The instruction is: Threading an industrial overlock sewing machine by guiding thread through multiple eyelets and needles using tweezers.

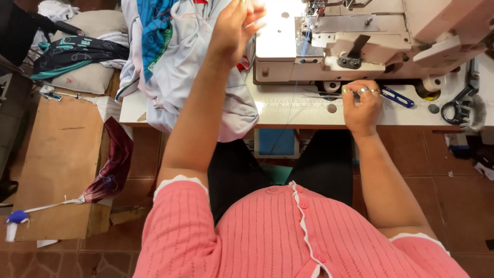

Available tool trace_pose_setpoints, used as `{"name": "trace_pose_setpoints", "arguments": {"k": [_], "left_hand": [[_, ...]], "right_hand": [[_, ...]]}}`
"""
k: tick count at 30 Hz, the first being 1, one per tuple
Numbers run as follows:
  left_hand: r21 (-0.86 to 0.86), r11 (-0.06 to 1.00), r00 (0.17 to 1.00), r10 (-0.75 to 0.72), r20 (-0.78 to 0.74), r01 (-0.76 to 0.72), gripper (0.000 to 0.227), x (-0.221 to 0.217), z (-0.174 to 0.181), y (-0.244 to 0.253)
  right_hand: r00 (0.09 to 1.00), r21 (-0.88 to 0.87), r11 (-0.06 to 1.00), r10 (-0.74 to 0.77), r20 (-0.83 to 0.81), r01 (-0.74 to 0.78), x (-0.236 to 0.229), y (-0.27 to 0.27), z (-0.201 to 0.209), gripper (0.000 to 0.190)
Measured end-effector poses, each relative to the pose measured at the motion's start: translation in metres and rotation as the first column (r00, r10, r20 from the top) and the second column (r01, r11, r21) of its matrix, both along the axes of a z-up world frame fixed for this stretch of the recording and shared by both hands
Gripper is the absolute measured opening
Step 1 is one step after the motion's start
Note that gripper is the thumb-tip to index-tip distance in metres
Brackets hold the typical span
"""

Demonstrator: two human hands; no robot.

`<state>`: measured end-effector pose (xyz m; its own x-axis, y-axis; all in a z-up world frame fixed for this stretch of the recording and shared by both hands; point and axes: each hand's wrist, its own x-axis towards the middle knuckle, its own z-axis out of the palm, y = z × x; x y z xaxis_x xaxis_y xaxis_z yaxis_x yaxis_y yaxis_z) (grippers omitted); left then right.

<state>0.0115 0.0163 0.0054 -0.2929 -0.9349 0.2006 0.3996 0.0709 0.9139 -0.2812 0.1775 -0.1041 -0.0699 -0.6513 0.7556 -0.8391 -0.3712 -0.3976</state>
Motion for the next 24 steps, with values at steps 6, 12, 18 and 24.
{"name": "trace_pose_setpoints", "arguments": {"k": [6, 12, 18, 24], "left_hand": [[0.224, 0.971, 0.860, 0.043, -0.508, 0.084, 0.022, -0.031, -0.027, -0.039], [0.226, 0.967, 0.883, 0.206, -0.421, -0.117, 0.021, 0.043, -0.020, -0.028], [0.209, 0.964, 0.863, 0.242, -0.443, -0.163, 0.018, 0.114, -0.028, -0.038], [0.258, 0.898, 0.812, 0.435, -0.390, -0.358, 0.017, 0.193, -0.005, -0.002]], "right_hand": [[0.999, 0.014, 0.999, -0.040, 0.013, 0.040, -0.005, 0.004, -0.002, 0.006], [1.000, 0.014, 1.000, -0.001, 0.025, 0.001, -0.004, 0.000, 0.001, 0.006], [1.000, -0.023, 1.000, -0.019, 0.014, 0.019, -0.003, 0.002, 0.004, 0.006], [0.999, -0.059, 0.998, 0.010, 0.048, -0.007, -0.003, 0.004, 0.006, 0.006]]}}
